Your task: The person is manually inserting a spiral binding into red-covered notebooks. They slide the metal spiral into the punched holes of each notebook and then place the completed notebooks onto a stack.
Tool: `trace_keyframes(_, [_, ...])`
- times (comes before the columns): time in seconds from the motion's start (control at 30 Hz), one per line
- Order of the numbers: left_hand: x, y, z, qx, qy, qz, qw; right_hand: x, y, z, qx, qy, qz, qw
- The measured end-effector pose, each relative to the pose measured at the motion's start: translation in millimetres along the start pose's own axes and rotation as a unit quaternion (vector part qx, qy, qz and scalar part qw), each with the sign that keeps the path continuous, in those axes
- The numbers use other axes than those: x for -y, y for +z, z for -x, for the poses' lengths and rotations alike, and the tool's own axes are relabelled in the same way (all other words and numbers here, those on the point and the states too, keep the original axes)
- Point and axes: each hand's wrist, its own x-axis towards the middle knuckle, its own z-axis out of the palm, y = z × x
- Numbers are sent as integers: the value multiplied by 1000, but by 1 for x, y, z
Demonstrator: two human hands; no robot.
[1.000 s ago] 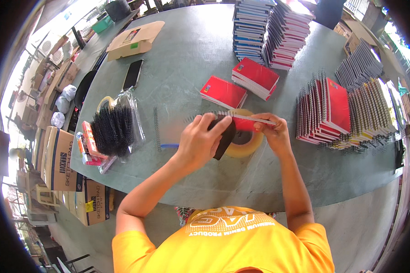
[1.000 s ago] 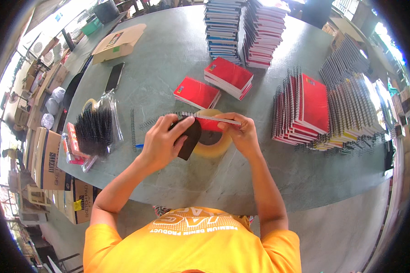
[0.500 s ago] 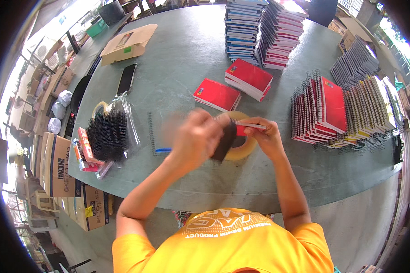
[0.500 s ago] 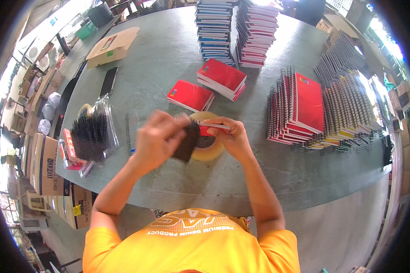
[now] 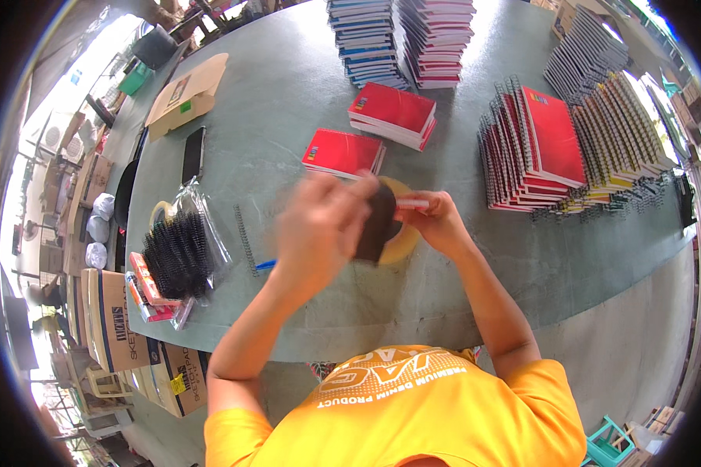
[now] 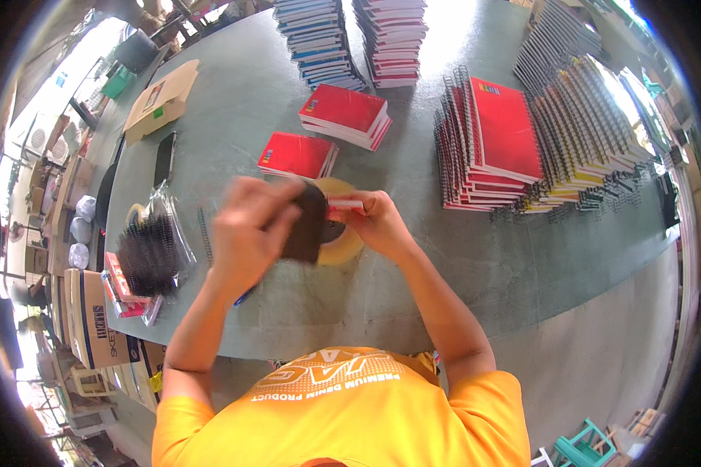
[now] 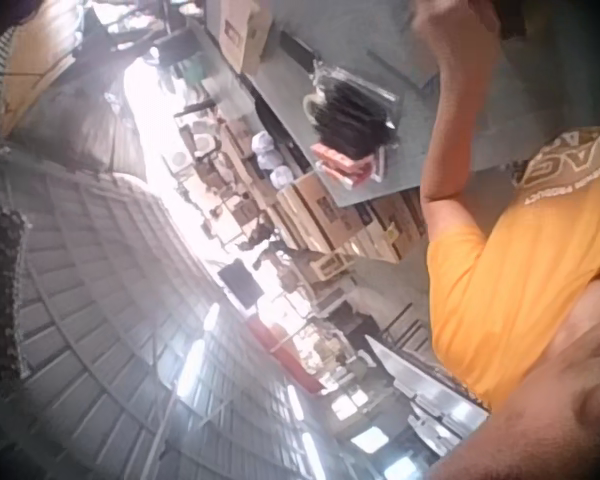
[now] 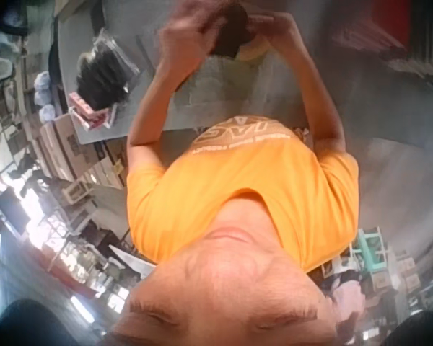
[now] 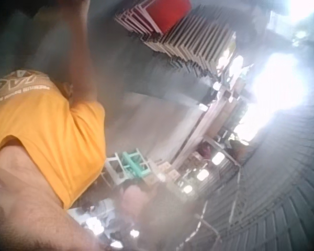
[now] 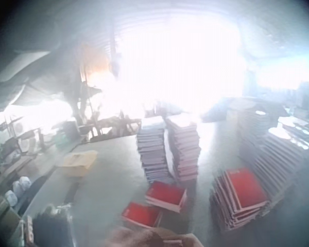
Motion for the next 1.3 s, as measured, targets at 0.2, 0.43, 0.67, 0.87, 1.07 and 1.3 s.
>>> trace_keyframes(0.2, [-4,-6,-13,-80,-34,38,996,6,3,3,1,-23,8,1000])
trace_keyframes(0.43, [-3,5,-13,-81,-33,64,994,0,-6,5,22,2,63,998])
trace_keyframes(0.67, [-36,36,87,29,-53,173,983,-1,4,-1,14,-34,2,999])
trace_keyframes(0.87, [-32,54,94,104,20,66,992,15,9,-4,-2,-20,60,998])
trace_keyframes(1.07, [0,23,25,-70,71,-70,993,14,9,-1,8,-75,-28,997])
trace_keyframes(1.3, [5,28,14,-41,16,-16,999,4,4,1,28,-130,-26,991])
